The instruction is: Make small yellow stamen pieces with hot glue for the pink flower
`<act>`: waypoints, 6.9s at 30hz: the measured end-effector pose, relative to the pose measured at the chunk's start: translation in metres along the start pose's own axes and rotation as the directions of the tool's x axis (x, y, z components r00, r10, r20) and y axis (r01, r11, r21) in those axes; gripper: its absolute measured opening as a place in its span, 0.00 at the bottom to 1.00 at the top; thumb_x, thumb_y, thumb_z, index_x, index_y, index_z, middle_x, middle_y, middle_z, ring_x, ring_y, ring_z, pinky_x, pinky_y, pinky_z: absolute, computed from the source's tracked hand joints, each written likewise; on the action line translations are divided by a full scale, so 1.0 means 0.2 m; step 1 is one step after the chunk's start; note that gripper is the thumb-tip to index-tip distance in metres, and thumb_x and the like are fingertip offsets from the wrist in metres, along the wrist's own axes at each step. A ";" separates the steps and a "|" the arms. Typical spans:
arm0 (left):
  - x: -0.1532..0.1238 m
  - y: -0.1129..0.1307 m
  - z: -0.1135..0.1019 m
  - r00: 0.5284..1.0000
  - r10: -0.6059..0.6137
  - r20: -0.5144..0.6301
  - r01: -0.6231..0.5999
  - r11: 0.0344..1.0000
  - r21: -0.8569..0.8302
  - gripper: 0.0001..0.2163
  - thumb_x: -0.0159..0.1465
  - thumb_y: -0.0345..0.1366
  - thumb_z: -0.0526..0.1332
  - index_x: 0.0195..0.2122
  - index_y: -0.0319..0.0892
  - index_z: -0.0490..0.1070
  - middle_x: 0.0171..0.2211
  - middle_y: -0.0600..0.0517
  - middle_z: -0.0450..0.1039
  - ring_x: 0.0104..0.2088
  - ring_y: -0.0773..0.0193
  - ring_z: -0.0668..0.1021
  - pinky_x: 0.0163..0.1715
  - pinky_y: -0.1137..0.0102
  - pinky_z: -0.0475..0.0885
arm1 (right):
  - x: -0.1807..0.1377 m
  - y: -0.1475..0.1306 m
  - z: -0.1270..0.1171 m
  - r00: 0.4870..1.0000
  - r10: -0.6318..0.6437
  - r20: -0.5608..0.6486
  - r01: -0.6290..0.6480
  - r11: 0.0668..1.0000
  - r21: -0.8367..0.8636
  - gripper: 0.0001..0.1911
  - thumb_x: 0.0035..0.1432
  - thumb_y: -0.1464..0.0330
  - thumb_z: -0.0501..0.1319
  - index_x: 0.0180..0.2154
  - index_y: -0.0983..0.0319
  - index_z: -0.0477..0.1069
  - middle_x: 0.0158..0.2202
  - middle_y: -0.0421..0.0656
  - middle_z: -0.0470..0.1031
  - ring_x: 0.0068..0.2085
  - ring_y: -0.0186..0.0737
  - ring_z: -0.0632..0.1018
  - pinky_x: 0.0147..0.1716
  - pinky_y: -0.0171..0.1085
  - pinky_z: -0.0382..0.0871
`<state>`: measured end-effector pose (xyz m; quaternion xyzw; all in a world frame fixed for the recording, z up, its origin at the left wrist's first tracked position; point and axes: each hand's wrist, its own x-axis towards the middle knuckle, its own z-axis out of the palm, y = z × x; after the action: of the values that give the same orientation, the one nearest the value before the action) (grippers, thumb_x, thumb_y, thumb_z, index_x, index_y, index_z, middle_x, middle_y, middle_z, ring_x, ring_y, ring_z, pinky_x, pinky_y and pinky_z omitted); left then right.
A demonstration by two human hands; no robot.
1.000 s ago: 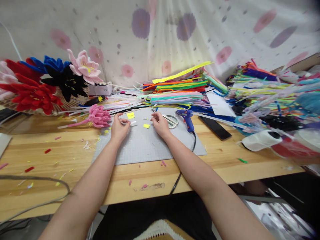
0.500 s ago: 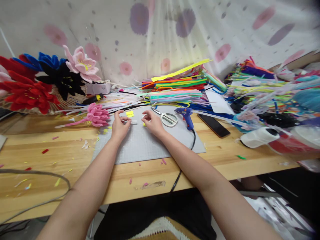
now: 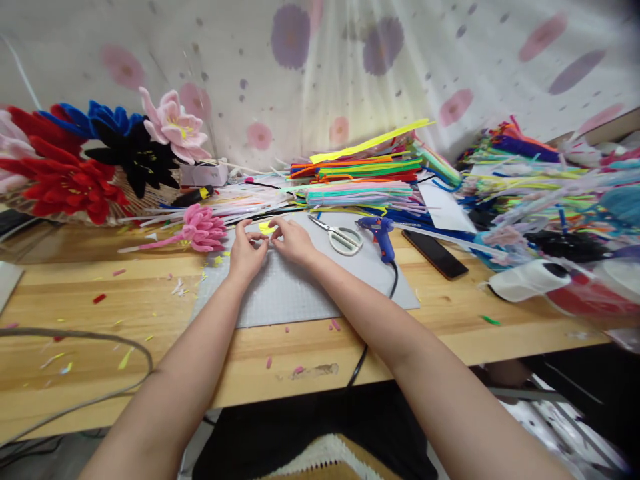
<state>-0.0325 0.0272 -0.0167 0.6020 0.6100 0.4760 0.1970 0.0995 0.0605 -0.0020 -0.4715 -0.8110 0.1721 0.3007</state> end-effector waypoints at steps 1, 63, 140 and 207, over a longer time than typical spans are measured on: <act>0.00 0.00 0.00 1.000 0.005 -0.001 -0.005 1.000 -0.002 0.25 0.52 0.33 0.60 0.51 0.43 0.54 0.35 0.52 0.76 0.35 0.65 0.75 0.39 0.68 0.67 | 0.00 0.00 0.00 1.000 0.026 -0.006 -0.026 0.999 0.029 0.17 0.49 0.74 0.57 0.43 0.58 0.63 0.32 0.37 0.76 0.40 0.39 0.72 0.40 0.38 0.62; -0.04 0.06 0.00 0.908 0.326 0.261 -0.380 0.905 0.192 0.10 0.55 0.34 0.60 0.39 0.46 0.72 0.34 0.51 0.77 0.38 0.60 0.75 0.43 0.65 0.64 | -0.07 0.10 -0.16 0.958 0.071 0.277 -0.164 0.929 0.332 0.16 0.45 0.77 0.60 0.38 0.62 0.64 0.28 0.36 0.75 0.30 0.30 0.76 0.31 0.30 0.65; -0.07 0.11 0.07 1.000 0.030 -0.009 -0.030 0.999 0.012 0.14 0.51 0.33 0.59 0.40 0.44 0.62 0.28 0.57 0.73 0.26 0.67 0.72 0.31 0.70 0.64 | -0.38 0.17 -0.31 0.891 0.436 0.127 -0.453 0.830 0.324 0.24 0.47 0.47 0.58 0.21 0.62 0.66 0.17 0.38 0.65 0.20 0.31 0.66 0.23 0.33 0.58; -0.05 0.06 0.06 0.996 -0.025 -0.085 -0.008 0.931 -0.364 0.15 0.49 0.35 0.61 0.38 0.43 0.61 0.27 0.55 0.69 0.31 0.67 0.75 0.36 0.69 0.69 | -0.48 0.55 -0.72 0.723 0.630 -0.284 -0.690 0.634 -0.351 0.29 0.41 0.48 0.62 0.39 0.62 0.72 0.43 0.52 0.73 0.45 0.49 0.73 0.39 0.40 0.65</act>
<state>-0.0141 0.0201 -0.0162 0.5309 0.5219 0.6061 0.2800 0.3012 0.0303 0.0142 -0.8000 -0.5763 0.0533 0.1581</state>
